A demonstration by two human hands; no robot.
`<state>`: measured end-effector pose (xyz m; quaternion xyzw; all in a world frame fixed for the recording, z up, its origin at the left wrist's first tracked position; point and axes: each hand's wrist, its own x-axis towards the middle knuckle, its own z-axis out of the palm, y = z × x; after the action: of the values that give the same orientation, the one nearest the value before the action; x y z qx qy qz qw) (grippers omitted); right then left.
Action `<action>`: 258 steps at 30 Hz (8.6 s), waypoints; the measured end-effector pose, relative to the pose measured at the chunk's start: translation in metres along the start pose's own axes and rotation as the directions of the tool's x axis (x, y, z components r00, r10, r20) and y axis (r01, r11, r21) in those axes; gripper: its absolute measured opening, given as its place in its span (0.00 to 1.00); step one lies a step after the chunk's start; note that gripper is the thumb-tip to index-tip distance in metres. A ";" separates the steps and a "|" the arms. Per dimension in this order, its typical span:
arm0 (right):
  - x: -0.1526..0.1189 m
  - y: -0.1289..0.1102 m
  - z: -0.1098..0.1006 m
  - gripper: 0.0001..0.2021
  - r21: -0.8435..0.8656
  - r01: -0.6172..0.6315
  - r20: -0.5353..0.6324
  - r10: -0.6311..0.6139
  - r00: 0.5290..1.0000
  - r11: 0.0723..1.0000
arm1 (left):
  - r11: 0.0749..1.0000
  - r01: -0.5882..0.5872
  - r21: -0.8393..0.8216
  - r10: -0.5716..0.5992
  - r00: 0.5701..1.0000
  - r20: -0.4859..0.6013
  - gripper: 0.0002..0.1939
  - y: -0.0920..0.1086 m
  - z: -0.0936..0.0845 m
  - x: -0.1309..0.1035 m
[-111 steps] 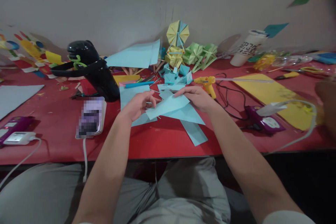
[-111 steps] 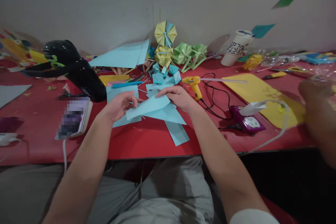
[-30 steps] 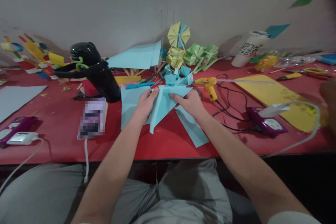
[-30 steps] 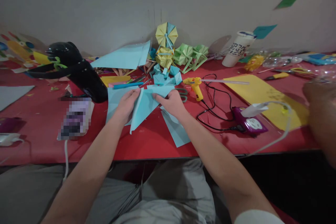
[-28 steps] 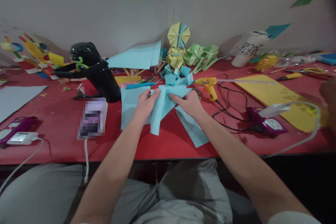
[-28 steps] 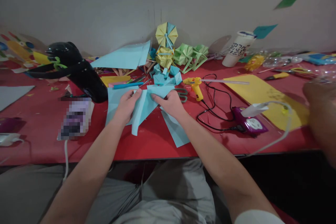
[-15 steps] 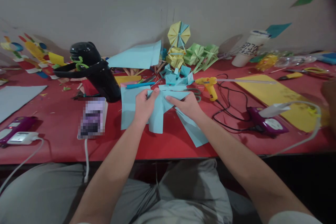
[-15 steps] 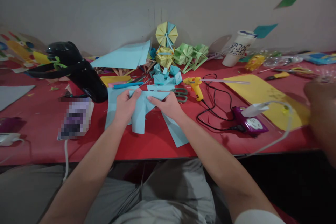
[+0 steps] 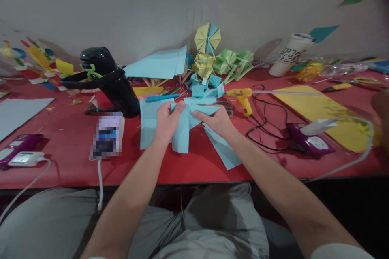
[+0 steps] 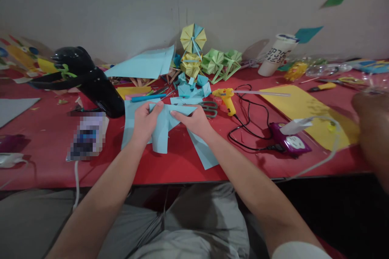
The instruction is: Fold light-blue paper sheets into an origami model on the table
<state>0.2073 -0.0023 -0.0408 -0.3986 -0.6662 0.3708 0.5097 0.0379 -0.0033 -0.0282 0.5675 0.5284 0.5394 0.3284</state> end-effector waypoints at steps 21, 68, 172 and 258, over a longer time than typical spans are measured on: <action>0.000 -0.007 -0.002 0.13 -0.024 -0.018 0.001 0.018 1.000 1.000 | 0.999 -0.035 -0.022 0.035 0.999 0.021 0.19 0.001 -0.001 -0.001; -0.001 -0.020 0.001 0.14 0.043 0.003 -0.085 0.001 0.996 0.999 | 0.984 -0.163 -0.070 0.163 0.987 -0.006 0.16 0.013 0.000 -0.011; 0.011 -0.002 -0.062 0.39 0.164 -0.438 0.106 0.426 0.899 0.884 | 0.957 -0.001 0.289 -0.055 0.981 0.185 0.07 -0.015 -0.019 0.014; 0.009 -0.010 -0.041 0.13 -0.439 0.262 0.064 -0.261 0.963 0.860 | 0.823 -0.298 0.485 0.271 0.954 0.127 0.02 -0.010 -0.040 0.024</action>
<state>0.2443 0.0054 -0.0199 -0.4097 -0.7815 0.1373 0.4501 -0.0065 0.0137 -0.0231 0.7190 0.5502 0.4125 0.1004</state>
